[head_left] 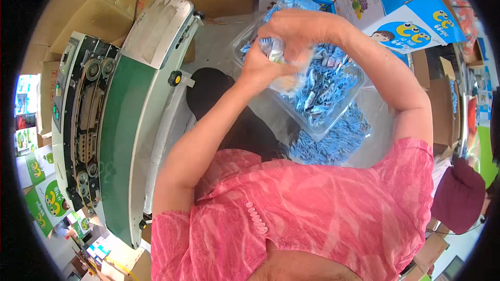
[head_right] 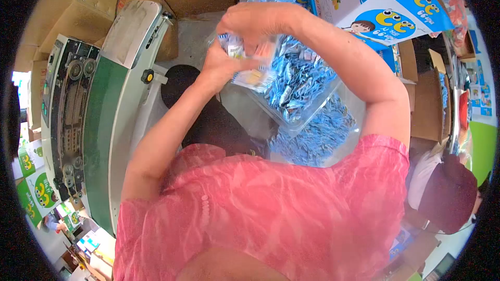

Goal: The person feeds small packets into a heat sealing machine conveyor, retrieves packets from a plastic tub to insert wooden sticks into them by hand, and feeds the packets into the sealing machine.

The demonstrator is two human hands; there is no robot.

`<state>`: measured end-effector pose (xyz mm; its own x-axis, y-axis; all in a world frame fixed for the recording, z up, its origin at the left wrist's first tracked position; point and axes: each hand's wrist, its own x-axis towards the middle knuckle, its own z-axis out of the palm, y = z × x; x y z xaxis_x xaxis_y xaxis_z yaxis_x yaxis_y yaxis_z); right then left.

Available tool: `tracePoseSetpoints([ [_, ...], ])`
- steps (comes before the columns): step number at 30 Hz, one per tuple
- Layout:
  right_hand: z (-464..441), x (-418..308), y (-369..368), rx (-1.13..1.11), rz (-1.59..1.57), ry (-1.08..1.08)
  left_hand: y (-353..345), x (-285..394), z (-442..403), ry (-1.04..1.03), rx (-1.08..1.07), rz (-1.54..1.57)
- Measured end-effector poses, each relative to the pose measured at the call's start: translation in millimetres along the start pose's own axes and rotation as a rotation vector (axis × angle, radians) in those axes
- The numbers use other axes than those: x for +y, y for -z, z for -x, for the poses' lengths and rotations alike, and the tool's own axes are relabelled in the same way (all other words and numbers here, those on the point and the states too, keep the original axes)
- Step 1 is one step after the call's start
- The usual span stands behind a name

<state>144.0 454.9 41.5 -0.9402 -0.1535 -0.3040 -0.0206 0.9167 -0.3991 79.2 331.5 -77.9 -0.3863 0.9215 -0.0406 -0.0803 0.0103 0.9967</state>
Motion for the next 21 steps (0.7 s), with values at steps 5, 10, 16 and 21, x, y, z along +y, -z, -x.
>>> tracePoseSetpoints([
  [5,1,25,-20,0.236,0.188,0.017,-10,-15,-26,0.091,-0.018,0.284],
  [10,63,41,-50,1.353,0.162,-0.202,-27,-2,-34,0.087,0.01,0.578],
  [16,91,55,-244,1.218,-1.683,-0.805,-41,-17,-49,0.13,-0.006,0.725],
  [21,71,27,-228,1.186,-1.971,-0.422,-54,-29,-38,0.191,0.024,0.735],
])
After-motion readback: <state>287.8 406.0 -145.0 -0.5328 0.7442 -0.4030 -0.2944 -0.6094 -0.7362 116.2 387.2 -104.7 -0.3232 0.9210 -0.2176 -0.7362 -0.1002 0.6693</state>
